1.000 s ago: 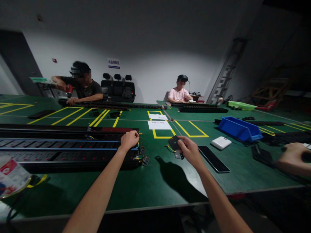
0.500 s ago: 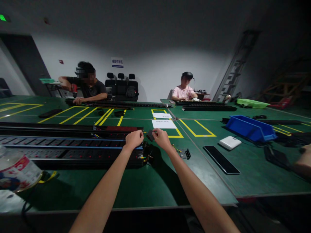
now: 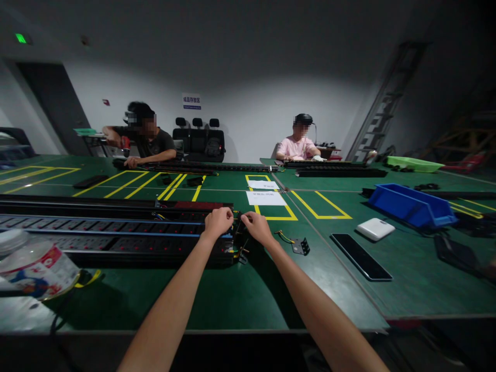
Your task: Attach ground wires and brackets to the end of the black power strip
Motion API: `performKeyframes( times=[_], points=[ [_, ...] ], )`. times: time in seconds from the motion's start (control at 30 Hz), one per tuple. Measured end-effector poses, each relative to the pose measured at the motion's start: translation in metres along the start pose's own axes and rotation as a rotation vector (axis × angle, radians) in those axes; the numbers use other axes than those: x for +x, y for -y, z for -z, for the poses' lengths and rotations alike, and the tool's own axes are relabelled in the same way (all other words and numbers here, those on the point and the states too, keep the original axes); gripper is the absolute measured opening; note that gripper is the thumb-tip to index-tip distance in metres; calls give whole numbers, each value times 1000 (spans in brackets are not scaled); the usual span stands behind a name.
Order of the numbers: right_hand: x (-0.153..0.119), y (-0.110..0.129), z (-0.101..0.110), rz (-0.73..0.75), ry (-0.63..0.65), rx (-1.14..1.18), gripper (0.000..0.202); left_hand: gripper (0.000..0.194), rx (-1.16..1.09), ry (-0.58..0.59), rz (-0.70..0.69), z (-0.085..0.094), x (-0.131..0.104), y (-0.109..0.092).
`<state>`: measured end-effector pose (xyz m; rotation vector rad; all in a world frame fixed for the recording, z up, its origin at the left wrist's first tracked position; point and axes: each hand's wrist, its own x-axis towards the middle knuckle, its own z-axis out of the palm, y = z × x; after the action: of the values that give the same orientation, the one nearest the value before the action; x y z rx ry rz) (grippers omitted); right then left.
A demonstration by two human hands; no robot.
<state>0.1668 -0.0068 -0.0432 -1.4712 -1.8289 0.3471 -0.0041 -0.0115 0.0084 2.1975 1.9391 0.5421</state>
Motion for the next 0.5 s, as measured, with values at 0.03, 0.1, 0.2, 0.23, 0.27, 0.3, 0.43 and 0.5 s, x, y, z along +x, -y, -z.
performKeyframes(
  times=[0.03, 0.1, 0.2, 0.23, 0.27, 0.3, 0.43, 0.5],
  points=[
    [0, 0, -1, 3, 1, 11, 32, 21, -3, 0, 1, 0, 1, 0],
    [0, -1, -3, 9, -1, 29, 35, 21, -7, -2, 3, -1, 2, 0],
    [1, -2, -6, 20, -5, 56, 37, 19, -11, -12, -3, -3, 3, 2],
    [1, -2, -7, 21, -3, 65, 38, 19, -10, -17, -6, -4, 3, 2],
    [1, -2, -8, 19, 0, 72, 38, 19, -8, -19, -8, -4, 3, 2],
    [1, -3, -9, 17, 1, 77, 39, 19, -5, -20, -10, -5, 4, 3],
    [2, -2, -12, 21, 0, 95, 39, 21, -2, -9, -5, -6, 5, 3],
    [2, -1, -13, 20, 1, 111, 39, 21, -2, -8, 0, -6, 5, 3]
  ],
)
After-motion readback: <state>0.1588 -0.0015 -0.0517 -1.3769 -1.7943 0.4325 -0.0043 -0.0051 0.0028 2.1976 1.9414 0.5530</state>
